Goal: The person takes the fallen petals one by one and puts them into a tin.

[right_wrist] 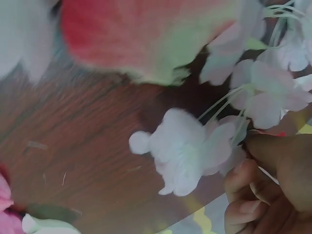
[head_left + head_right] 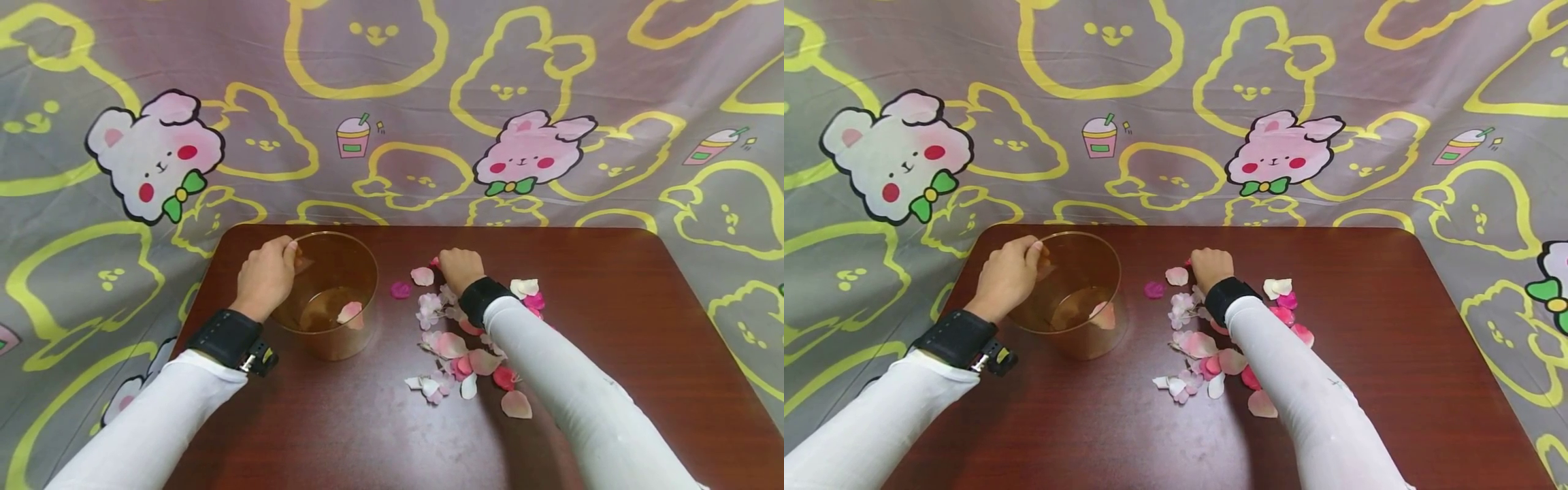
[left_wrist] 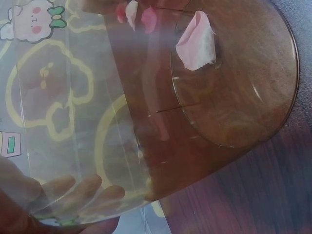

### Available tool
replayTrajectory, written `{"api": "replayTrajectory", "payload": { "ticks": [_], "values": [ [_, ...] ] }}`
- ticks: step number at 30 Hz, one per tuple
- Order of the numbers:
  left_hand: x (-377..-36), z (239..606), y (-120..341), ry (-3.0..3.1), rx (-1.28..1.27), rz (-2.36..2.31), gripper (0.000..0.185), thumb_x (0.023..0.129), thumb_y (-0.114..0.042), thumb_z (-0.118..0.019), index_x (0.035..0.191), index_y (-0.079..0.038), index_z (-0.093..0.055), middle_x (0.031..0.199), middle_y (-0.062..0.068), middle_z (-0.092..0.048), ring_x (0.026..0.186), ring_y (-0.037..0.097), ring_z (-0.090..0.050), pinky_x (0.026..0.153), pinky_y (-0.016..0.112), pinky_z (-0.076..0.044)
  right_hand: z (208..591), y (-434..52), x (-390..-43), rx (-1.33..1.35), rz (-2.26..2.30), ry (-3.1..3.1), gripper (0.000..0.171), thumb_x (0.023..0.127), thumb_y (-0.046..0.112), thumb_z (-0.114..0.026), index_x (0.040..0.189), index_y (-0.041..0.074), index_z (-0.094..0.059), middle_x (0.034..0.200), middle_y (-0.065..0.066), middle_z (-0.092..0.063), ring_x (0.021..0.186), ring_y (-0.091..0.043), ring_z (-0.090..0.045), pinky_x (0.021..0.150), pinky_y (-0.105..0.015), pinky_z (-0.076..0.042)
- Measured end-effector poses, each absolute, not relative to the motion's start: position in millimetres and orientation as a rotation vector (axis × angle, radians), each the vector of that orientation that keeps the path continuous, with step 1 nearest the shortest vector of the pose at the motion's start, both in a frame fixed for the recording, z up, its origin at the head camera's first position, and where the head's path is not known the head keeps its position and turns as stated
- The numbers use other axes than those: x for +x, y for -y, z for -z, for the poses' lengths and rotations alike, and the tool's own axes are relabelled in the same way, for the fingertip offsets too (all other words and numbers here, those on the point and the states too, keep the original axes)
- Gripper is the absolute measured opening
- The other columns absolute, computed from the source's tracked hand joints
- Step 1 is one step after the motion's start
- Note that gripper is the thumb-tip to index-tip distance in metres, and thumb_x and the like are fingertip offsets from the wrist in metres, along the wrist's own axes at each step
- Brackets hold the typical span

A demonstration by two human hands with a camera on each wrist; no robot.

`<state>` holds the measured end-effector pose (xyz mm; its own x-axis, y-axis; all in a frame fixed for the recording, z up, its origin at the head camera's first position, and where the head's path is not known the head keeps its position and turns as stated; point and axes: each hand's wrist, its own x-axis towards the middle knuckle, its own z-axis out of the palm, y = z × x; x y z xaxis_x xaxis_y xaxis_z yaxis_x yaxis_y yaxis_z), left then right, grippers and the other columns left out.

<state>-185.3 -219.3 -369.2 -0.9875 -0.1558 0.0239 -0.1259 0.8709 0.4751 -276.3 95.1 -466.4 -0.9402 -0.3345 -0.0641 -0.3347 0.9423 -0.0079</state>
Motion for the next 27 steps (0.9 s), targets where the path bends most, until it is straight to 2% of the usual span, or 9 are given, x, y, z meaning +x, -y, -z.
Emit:
{"api": "replayTrajectory", "payload": {
  "ticks": [5,14,22,27],
  "values": [
    [-185.5,369.2,219.0,2.979,0.219,0.742,0.033,0.110,-0.028,-0.038,0.100,-0.010,-0.064,0.095,0.015,-0.069,0.097,0.046,-0.067,0.073,0.056,-0.047,463.8,-94.7,-276.8,-0.496,0.039,-3.022,0.011,0.095,0.008,-0.068,0.103,0.004,-0.072,0.098,-0.017,-0.076,0.090,-0.034,-0.073,0.078,-0.050,-0.059],
    [-185.6,369.3,218.9,2.972,0.215,0.736,0.034,0.110,-0.028,-0.037,0.100,-0.010,-0.064,0.095,0.016,-0.069,0.099,0.048,-0.067,0.074,0.057,-0.047,451.7,-90.4,-279.9,-0.416,0.197,-3.052,0.013,0.096,0.005,-0.058,0.100,0.005,-0.071,0.106,-0.020,-0.075,0.100,-0.037,-0.073,0.082,-0.055,-0.057],
    [-186.1,369.9,219.4,2.973,0.222,0.737,0.035,0.110,-0.029,-0.037,0.099,-0.010,-0.063,0.095,0.016,-0.070,0.099,0.047,-0.067,0.075,0.057,-0.047,443.4,-85.6,-279.3,-0.416,0.333,-3.086,0.014,0.099,0.017,-0.062,0.098,0.007,-0.072,0.098,-0.017,-0.076,0.090,-0.035,-0.073,0.078,-0.052,-0.058],
    [-185.5,369.8,219.6,2.984,0.229,0.740,0.035,0.110,-0.030,-0.036,0.100,-0.010,-0.063,0.095,0.015,-0.069,0.098,0.046,-0.067,0.075,0.056,-0.047,438.1,-84.6,-276.7,-0.443,0.404,-3.097,0.016,0.097,0.019,-0.065,0.084,0.010,-0.069,0.087,-0.013,-0.074,0.083,-0.033,-0.073,0.072,-0.051,-0.056]
  ]
}}
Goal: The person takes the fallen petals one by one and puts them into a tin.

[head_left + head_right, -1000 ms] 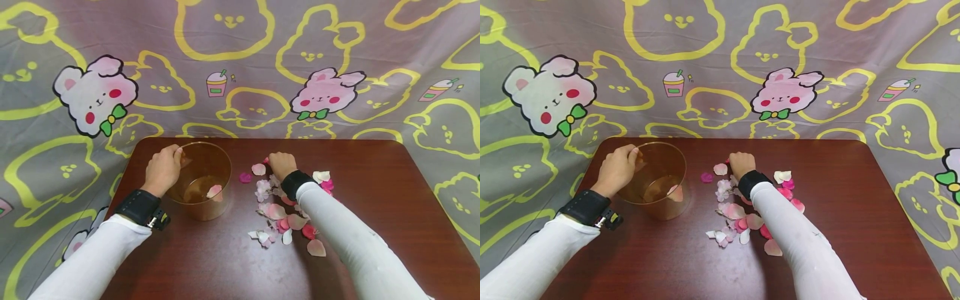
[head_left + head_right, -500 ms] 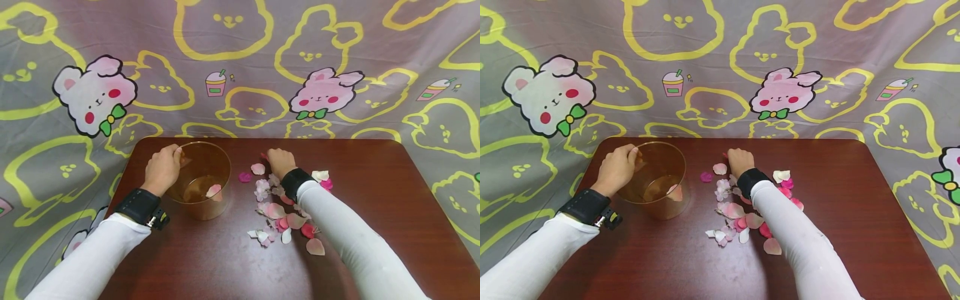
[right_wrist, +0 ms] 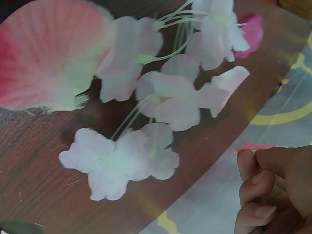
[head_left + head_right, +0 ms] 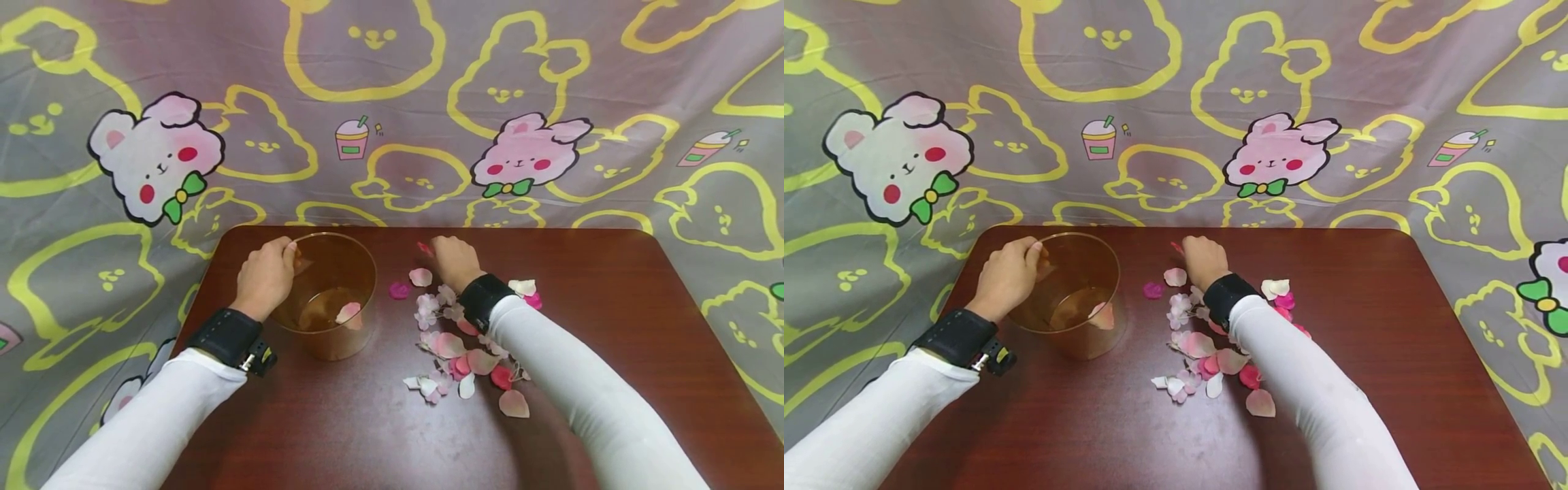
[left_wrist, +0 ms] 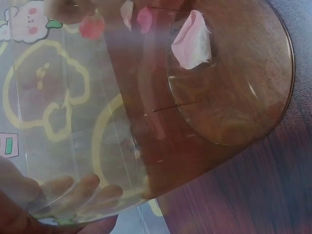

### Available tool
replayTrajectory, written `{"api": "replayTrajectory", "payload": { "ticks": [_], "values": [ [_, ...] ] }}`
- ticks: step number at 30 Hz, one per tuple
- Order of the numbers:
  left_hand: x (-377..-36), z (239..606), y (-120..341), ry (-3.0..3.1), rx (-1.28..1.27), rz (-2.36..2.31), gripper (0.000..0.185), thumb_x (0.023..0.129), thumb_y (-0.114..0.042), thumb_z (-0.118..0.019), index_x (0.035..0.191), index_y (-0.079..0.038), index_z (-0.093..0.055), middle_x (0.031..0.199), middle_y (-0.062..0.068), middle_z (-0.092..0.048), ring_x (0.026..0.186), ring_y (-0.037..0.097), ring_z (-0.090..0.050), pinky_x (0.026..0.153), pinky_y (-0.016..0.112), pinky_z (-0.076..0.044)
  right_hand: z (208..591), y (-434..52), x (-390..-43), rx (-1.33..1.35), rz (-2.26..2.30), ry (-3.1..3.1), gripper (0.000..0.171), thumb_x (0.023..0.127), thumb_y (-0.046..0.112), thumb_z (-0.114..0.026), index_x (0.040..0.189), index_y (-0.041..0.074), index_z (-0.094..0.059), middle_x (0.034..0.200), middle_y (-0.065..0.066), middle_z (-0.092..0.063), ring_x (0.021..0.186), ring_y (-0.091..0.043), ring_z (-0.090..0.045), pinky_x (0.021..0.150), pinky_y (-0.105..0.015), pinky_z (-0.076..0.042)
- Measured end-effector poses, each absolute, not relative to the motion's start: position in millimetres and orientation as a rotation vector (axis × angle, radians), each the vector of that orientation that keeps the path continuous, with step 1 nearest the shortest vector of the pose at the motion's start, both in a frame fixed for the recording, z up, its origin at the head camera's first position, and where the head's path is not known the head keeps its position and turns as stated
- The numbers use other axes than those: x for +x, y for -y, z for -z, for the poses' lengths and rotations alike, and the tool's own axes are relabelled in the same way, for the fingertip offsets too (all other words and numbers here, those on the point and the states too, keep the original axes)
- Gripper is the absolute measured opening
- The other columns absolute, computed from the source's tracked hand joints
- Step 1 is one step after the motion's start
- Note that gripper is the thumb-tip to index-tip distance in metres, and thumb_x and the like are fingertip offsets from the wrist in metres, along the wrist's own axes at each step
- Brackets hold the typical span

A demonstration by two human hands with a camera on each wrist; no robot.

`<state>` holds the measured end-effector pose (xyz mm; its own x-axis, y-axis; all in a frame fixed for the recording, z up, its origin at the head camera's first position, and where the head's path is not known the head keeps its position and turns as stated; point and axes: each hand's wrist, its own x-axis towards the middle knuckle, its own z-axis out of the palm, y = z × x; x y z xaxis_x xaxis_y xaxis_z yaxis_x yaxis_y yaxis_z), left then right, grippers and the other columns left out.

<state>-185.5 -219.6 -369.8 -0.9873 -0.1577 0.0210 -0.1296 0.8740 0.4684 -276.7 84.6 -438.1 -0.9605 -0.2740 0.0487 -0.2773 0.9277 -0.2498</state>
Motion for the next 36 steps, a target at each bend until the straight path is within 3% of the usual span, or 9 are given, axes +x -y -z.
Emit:
{"api": "replayTrajectory", "payload": {
  "ticks": [3,10,23,30,36],
  "values": [
    [-185.0,369.8,219.7,2.982,0.227,0.741,0.035,0.110,-0.030,-0.037,0.100,-0.010,-0.064,0.095,0.015,-0.069,0.098,0.046,-0.067,0.075,0.056,-0.047,434.2,-83.9,-273.8,0.452,-0.441,3.059,0.020,0.096,0.016,-0.065,0.076,0.011,-0.065,0.082,-0.011,-0.072,0.080,-0.032,-0.071,0.070,-0.050,-0.054],
    [-185.2,369.4,219.7,2.987,0.232,0.745,0.036,0.110,-0.031,-0.036,0.100,-0.010,-0.064,0.095,0.015,-0.069,0.098,0.046,-0.067,0.074,0.056,-0.047,421.9,-80.8,-264.8,0.518,-0.530,3.043,0.014,0.095,0.008,-0.062,0.083,0.009,-0.071,0.080,-0.007,-0.069,0.077,-0.027,-0.067,0.068,-0.048,-0.052],
    [-185.1,367.8,219.1,2.984,0.228,0.734,0.034,0.110,-0.029,-0.038,0.097,-0.010,-0.062,0.094,0.017,-0.069,0.096,0.047,-0.067,0.072,0.056,-0.046,409.1,-73.1,-251.3,0.635,-0.614,2.943,0.011,0.095,0.012,-0.062,0.092,0.011,-0.073,0.082,-0.004,-0.073,0.069,-0.019,-0.061,0.060,-0.039,-0.047],
    [-185.1,368.0,219.1,2.974,0.228,0.732,0.033,0.110,-0.029,-0.039,0.097,-0.010,-0.063,0.095,0.018,-0.069,0.098,0.049,-0.067,0.073,0.058,-0.046,399.3,-66.7,-243.6,0.682,-0.668,2.912,0.011,0.097,0.014,-0.063,0.092,0.009,-0.072,0.074,-0.002,-0.064,0.064,-0.018,-0.054,0.056,-0.030,-0.037],
    [-185.2,368.3,219.5,2.972,0.230,0.737,0.034,0.110,-0.029,-0.038,0.098,-0.010,-0.063,0.095,0.018,-0.069,0.098,0.049,-0.067,0.074,0.058,-0.047,391.3,-61.3,-237.9,0.714,-0.663,2.889,0.012,0.098,0.015,-0.064,0.089,0.011,-0.071,0.072,-0.001,-0.063,0.063,-0.016,-0.053,0.055,-0.030,-0.037]
  ]
}}
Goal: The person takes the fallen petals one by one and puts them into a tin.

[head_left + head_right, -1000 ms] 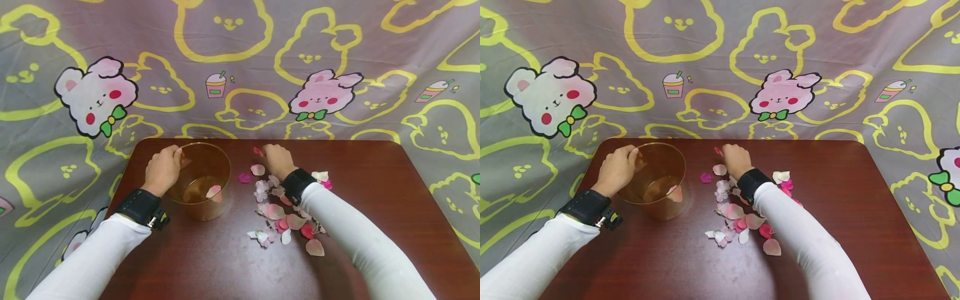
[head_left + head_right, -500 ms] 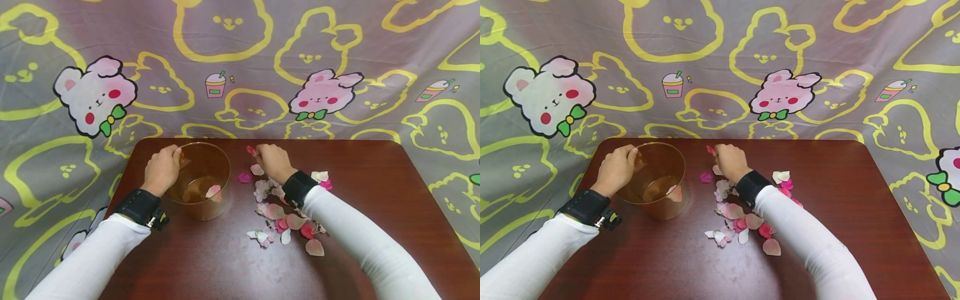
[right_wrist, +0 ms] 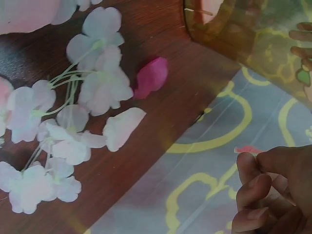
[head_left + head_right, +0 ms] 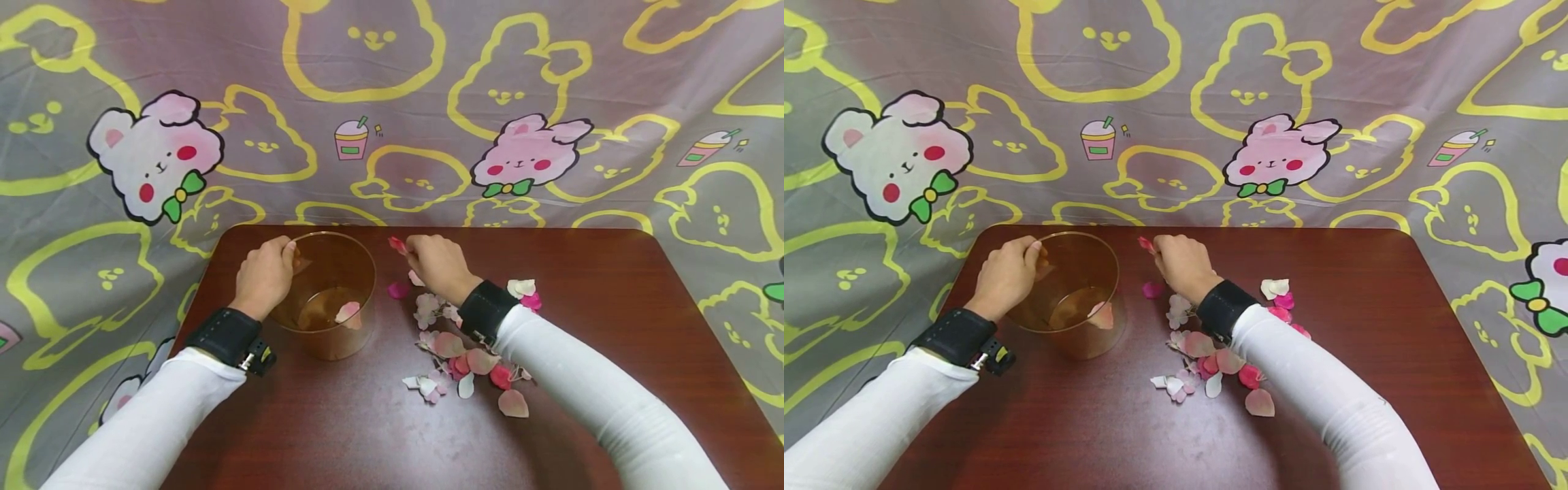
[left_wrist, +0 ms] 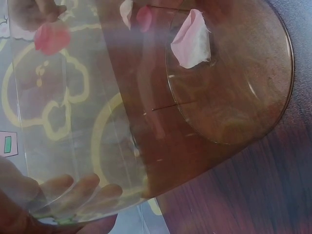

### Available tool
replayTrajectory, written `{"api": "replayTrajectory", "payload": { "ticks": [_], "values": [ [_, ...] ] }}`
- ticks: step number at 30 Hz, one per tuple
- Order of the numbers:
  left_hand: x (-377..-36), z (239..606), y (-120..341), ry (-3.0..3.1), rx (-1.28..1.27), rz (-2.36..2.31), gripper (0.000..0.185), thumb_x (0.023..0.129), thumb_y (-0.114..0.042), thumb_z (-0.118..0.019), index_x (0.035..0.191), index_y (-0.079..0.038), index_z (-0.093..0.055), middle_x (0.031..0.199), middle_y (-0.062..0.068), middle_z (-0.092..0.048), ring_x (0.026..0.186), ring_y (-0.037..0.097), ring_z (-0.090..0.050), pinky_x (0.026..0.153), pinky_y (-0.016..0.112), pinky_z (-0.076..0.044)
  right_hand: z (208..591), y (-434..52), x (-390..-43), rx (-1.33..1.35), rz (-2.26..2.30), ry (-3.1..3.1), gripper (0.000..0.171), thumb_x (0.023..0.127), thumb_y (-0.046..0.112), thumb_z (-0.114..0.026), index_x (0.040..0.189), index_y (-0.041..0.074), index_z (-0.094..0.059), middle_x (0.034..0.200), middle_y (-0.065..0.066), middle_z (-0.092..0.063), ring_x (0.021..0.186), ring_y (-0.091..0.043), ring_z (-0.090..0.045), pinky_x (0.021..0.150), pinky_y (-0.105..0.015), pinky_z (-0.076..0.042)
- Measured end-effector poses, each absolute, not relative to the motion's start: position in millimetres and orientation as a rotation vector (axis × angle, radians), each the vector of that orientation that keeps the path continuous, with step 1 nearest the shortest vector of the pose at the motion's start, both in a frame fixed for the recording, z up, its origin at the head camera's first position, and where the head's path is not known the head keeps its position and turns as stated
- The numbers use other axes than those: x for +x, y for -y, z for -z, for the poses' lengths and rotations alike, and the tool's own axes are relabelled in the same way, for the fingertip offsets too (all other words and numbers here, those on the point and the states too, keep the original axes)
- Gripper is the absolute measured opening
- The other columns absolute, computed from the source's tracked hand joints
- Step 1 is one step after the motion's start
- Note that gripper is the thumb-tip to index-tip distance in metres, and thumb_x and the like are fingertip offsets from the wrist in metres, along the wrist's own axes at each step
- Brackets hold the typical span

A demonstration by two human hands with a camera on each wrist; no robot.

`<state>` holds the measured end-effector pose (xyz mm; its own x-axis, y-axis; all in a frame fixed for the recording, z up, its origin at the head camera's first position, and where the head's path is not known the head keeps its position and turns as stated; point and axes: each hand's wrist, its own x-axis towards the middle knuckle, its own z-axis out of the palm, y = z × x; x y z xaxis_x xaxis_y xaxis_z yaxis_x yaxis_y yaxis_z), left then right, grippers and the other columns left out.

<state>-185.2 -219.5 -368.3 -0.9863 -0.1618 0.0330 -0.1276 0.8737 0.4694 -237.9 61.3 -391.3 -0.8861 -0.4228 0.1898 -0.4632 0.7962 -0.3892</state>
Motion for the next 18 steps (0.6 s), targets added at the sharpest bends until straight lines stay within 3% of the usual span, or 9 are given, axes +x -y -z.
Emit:
{"api": "replayTrajectory", "payload": {
  "ticks": [18],
  "values": [
    [-185.8,368.0,218.5,2.980,0.243,0.743,0.034,0.110,-0.030,-0.038,0.098,-0.010,-0.063,0.097,0.017,-0.070,0.100,0.049,-0.066,0.076,0.058,-0.047,366.7,-52.9,-227.8,0.776,-0.750,2.787,0.012,0.098,0.018,-0.066,0.097,0.010,-0.074,0.077,-0.001,-0.066,0.066,-0.017,-0.059,0.058,-0.032,-0.043]
  ]
}}
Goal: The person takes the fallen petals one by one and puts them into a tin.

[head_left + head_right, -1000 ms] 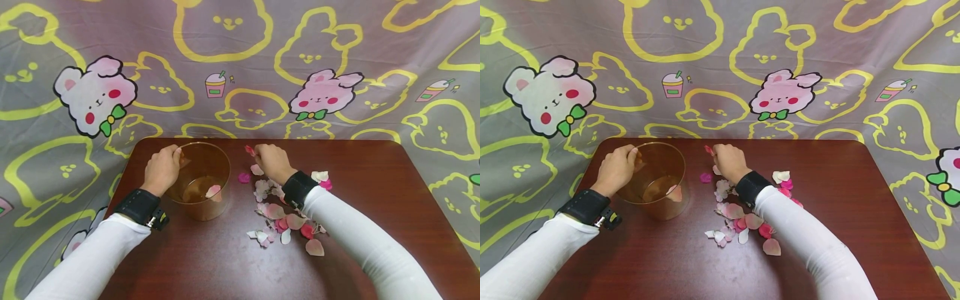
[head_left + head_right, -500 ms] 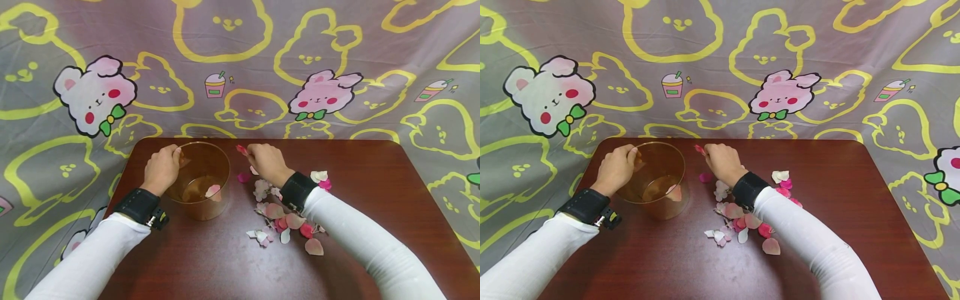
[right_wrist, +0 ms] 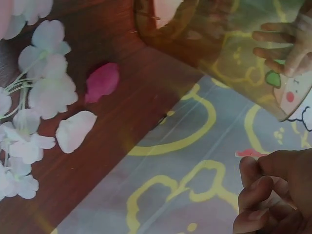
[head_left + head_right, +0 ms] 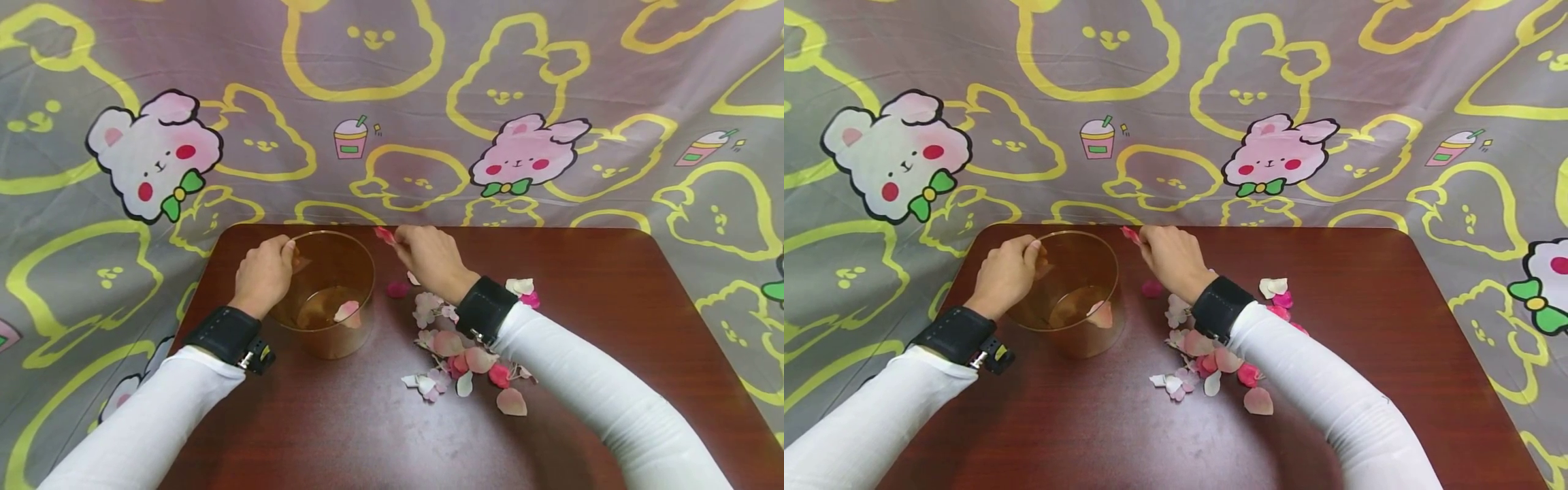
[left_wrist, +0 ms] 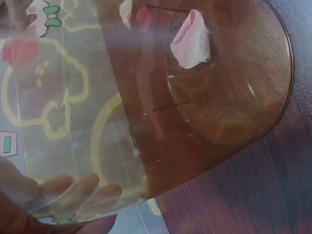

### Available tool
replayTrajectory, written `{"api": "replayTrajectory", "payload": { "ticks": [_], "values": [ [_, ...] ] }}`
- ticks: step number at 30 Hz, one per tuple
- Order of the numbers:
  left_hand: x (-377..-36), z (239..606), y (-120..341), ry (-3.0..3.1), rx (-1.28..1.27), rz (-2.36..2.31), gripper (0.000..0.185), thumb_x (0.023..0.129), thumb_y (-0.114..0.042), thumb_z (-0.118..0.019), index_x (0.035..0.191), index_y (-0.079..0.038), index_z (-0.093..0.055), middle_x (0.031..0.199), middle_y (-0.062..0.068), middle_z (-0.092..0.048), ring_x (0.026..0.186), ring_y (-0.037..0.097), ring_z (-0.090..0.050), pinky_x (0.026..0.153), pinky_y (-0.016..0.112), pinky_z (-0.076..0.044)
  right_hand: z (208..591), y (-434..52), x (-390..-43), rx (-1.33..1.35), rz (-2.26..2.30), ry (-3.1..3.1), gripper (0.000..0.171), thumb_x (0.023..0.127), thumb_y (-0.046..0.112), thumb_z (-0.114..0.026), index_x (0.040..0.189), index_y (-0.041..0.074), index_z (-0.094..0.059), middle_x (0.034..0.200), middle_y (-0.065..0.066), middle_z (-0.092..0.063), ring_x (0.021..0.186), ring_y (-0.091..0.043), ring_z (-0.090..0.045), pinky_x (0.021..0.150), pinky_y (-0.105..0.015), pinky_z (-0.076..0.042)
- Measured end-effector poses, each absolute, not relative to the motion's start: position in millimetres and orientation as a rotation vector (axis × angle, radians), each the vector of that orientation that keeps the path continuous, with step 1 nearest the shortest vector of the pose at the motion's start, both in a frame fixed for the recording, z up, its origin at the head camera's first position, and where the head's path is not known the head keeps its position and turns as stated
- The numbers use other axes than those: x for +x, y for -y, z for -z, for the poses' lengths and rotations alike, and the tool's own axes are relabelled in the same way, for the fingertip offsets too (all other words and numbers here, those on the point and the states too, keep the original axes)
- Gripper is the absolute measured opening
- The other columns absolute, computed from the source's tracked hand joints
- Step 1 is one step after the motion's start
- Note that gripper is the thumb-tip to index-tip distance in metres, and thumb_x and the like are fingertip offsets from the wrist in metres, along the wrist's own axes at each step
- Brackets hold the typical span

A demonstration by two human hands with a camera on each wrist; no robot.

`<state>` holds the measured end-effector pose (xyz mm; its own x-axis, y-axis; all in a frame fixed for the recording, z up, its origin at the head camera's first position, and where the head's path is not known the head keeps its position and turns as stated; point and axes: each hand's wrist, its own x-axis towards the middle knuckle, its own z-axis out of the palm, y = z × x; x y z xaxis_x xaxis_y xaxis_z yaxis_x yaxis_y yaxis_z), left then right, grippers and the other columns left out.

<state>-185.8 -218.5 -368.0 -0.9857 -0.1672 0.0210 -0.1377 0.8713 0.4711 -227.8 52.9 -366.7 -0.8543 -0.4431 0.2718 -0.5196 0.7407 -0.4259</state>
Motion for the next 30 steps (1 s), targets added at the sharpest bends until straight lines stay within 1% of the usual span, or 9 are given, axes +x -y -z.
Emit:
{"api": "replayTrajectory", "payload": {
  "ticks": [4,9,12,18,25,30],
  "values": [
    [-186.4,368.2,218.9,2.980,0.235,0.745,0.034,0.110,-0.030,-0.037,0.098,-0.010,-0.063,0.096,0.017,-0.069,0.099,0.048,-0.066,0.075,0.058,-0.046,359.1,-48.2,-224.1,0.782,-0.751,2.770,0.011,0.098,0.018,-0.065,0.096,0.012,-0.074,0.077,-0.001,-0.066,0.067,-0.018,-0.058,0.058,-0.035,-0.044],
    [-186.6,368.7,220.2,2.979,0.247,0.740,0.035,0.110,-0.030,-0.037,0.098,-0.010,-0.063,0.096,0.017,-0.069,0.099,0.048,-0.066,0.075,0.057,-0.046,351.3,-41.9,-218.7,0.812,-0.741,2.739,0.011,0.098,0.018,-0.065,0.098,0.012,-0.074,0.082,-0.001,-0.069,0.070,-0.019,-0.060,0.061,-0.039,-0.049],
    [-186.5,369.1,220.8,2.982,0.254,0.738,0.035,0.110,-0.030,-0.037,0.098,-0.010,-0.063,0.095,0.017,-0.069,0.099,0.048,-0.066,0.074,0.057,-0.046,348.1,-38.6,-214.8,0.835,-0.740,2.738,0.011,0.097,0.018,-0.065,0.100,0.012,-0.074,0.085,-0.002,-0.071,0.071,-0.019,-0.061,0.062,-0.037,-0.050],
    [-186.4,370.5,220.8,2.981,0.249,0.738,0.035,0.110,-0.030,-0.037,0.097,-0.010,-0.062,0.095,0.017,-0.069,0.098,0.047,-0.066,0.074,0.057,-0.046,344.8,-31.8,-207.4,0.879,-0.769,2.750,0.011,0.096,0.016,-0.068,0.102,0.010,-0.075,0.086,-0.002,-0.071,0.070,-0.017,-0.059,0.060,-0.030,-0.047],
    [-187.0,371.2,221.1,2.968,0.227,0.741,0.035,0.110,-0.031,-0.038,0.098,-0.010,-0.063,0.100,0.019,-0.071,0.102,0.051,-0.066,0.076,0.061,-0.047,343.4,-24.0,-197.4,0.938,-0.715,2.750,0.010,0.095,0.016,-0.071,0.102,0.011,-0.075,0.087,-0.001,-0.073,0.072,-0.015,-0.061,0.064,-0.032,-0.052],
    [-186.6,371.0,221.2,2.971,0.223,0.747,0.035,0.110,-0.031,-0.037,0.100,-0.010,-0.064,0.098,0.017,-0.071,0.102,0.050,-0.067,0.076,0.061,-0.047,345.5,-19.0,-190.4,0.993,-0.651,2.739,0.008,0.095,0.015,-0.070,0.101,0.012,-0.075,0.087,0.000,-0.073,0.074,-0.014,-0.063,0.065,-0.032,-0.053]
  ]
}}
